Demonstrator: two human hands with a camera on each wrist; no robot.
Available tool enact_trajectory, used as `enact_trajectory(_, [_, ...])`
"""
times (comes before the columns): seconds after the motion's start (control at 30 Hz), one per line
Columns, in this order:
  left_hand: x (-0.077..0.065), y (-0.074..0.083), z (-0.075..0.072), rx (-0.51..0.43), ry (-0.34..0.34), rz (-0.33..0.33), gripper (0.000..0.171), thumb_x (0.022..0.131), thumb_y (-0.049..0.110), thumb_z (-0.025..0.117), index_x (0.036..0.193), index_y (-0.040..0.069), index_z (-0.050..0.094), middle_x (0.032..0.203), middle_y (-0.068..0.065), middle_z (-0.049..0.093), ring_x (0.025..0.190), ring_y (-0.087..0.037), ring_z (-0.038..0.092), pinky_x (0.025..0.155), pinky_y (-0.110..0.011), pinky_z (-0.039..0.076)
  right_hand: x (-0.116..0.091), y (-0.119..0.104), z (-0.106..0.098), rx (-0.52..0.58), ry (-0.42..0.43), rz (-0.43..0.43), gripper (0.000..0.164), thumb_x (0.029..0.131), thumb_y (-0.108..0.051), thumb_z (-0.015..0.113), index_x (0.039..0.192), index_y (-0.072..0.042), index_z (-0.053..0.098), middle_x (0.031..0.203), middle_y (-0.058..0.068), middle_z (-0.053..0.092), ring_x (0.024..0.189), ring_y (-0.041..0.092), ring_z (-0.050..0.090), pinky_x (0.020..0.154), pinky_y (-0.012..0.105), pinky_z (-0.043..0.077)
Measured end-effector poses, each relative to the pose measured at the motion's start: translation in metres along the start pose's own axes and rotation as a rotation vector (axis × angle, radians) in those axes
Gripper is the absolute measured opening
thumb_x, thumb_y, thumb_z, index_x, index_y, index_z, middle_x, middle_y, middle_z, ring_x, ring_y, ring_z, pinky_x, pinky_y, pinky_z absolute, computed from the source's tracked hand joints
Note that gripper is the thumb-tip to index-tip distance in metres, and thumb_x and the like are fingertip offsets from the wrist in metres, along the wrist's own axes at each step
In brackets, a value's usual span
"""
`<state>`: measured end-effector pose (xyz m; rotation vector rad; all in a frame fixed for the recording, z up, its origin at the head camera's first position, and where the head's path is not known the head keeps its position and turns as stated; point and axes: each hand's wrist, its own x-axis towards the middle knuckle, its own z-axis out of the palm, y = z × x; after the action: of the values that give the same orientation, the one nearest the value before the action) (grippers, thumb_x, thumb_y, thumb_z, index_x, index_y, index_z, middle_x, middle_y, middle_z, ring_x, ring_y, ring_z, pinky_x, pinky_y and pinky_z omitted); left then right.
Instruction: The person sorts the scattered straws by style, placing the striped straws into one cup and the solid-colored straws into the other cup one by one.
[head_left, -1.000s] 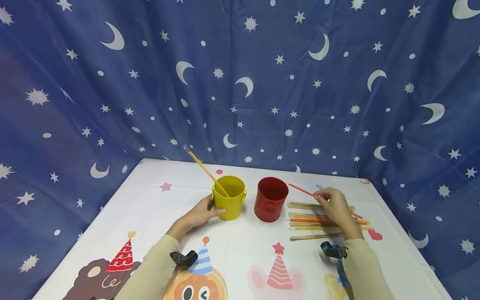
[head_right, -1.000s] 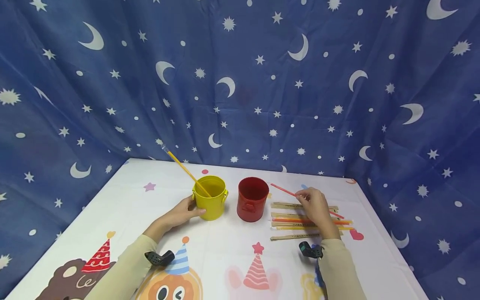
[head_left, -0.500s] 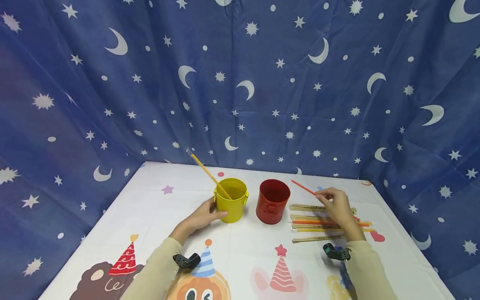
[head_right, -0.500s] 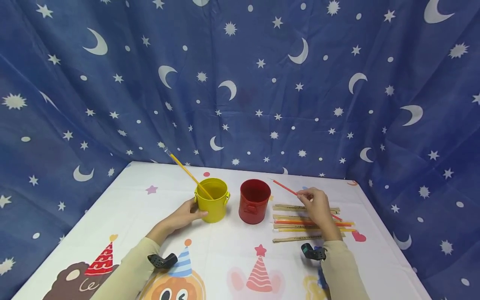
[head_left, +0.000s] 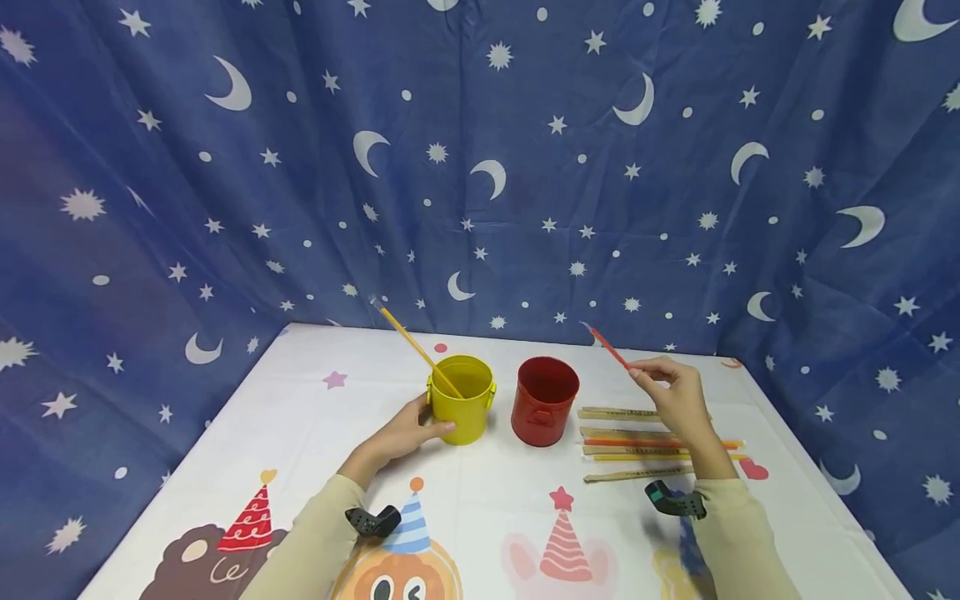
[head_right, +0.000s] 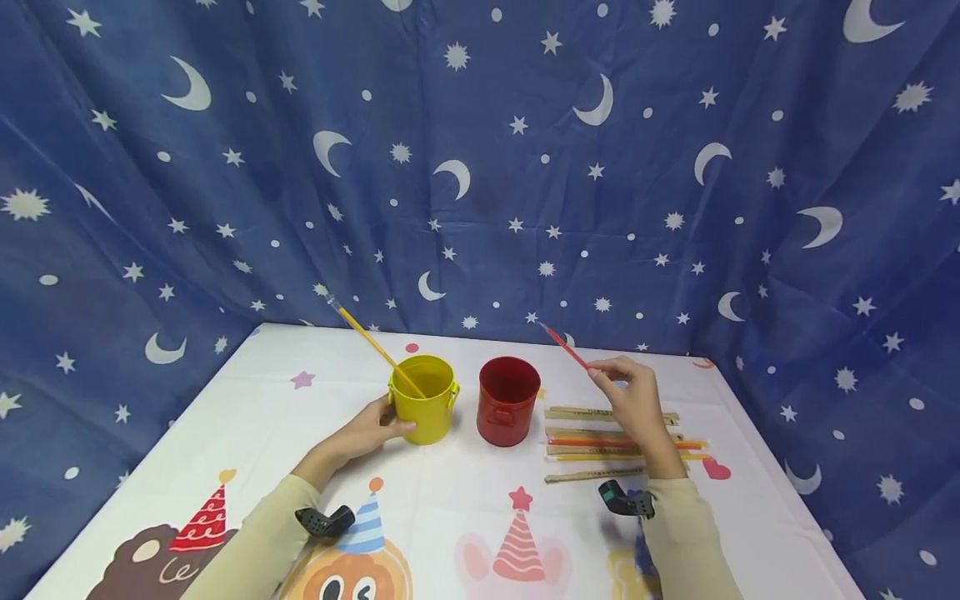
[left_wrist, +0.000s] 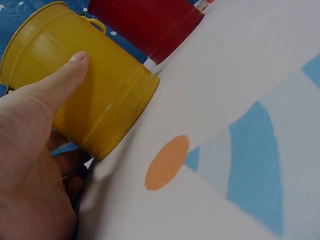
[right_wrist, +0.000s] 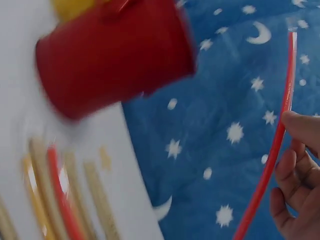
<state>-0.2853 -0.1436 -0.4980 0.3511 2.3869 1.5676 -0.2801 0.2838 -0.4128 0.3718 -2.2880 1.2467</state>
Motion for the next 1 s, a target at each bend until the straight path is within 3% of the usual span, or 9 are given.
enact_trajectory(0.2, [0.001, 0.0, 0.001, -0.039, -0.014, 0.023, 0.093, 0.093, 0.038, 0.073, 0.161, 0.003, 0.02, 0.168, -0.019, 0.021, 0.156, -0.038, 0.02, 0.129, -0.052, 0.018, 0.007, -0.018, 0.003, 0.286, -0.051, 0.06, 0.024, 0.096, -0.003, 0.066, 0.109, 0.017, 0.068, 0.085, -0.013, 0.073, 0.077, 0.001, 0.065, 0.07, 0.014, 0.053])
enact_trajectory(0.43, [0.002, -0.004, -0.002, -0.031, -0.019, 0.019, 0.093, 0.092, 0.04, 0.073, 0.161, 0.005, 0.021, 0.169, -0.018, 0.022, 0.156, -0.038, 0.022, 0.129, -0.052, 0.021, 0.017, -0.041, 0.017, 0.331, -0.111, 0.057, 0.025, 0.098, -0.007, 0.064, 0.11, 0.015, 0.067, 0.085, -0.019, 0.071, 0.081, 0.001, 0.062, 0.076, 0.015, 0.053])
enact_trajectory(0.57, [0.001, -0.001, -0.001, -0.027, -0.018, 0.022, 0.091, 0.093, 0.037, 0.073, 0.161, 0.004, 0.022, 0.168, -0.019, 0.022, 0.156, -0.039, 0.023, 0.128, -0.053, 0.021, 0.021, -0.055, 0.022, 0.438, -0.126, 0.085, 0.014, 0.098, -0.007, 0.065, 0.104, -0.002, 0.075, 0.084, -0.015, 0.072, 0.08, 0.004, 0.06, 0.08, 0.017, 0.053])
enact_trajectory(0.67, [0.0, 0.001, 0.0, -0.02, -0.011, 0.014, 0.092, 0.093, 0.036, 0.073, 0.161, 0.004, 0.021, 0.168, -0.019, 0.022, 0.156, -0.038, 0.023, 0.129, -0.053, 0.021, 0.025, -0.067, 0.025, 0.579, -0.156, 0.108, 0.019, 0.098, -0.004, 0.063, 0.1, -0.016, 0.078, 0.084, -0.012, 0.072, 0.081, 0.005, 0.06, 0.083, 0.018, 0.053])
enact_trajectory(0.83, [0.0, -0.002, 0.0, -0.013, -0.016, 0.007, 0.093, 0.093, 0.038, 0.072, 0.161, 0.004, 0.02, 0.169, -0.018, 0.021, 0.156, -0.038, 0.022, 0.129, -0.053, 0.02, 0.031, -0.088, 0.032, 0.816, -0.22, 0.155, 0.029, 0.1, 0.0, 0.058, 0.097, -0.02, 0.078, 0.089, -0.009, 0.074, 0.085, 0.004, 0.065, 0.087, 0.016, 0.056])
enact_trajectory(1.0, [0.003, -0.002, -0.001, -0.006, -0.015, 0.007, 0.094, 0.092, 0.04, 0.073, 0.162, 0.005, 0.019, 0.169, -0.018, 0.02, 0.157, -0.037, 0.02, 0.129, -0.052, 0.019, 0.041, -0.107, 0.042, 0.952, -0.259, 0.2, 0.032, 0.103, -0.002, 0.054, 0.097, -0.022, 0.078, 0.091, -0.008, 0.072, 0.086, 0.004, 0.065, 0.088, 0.017, 0.057])
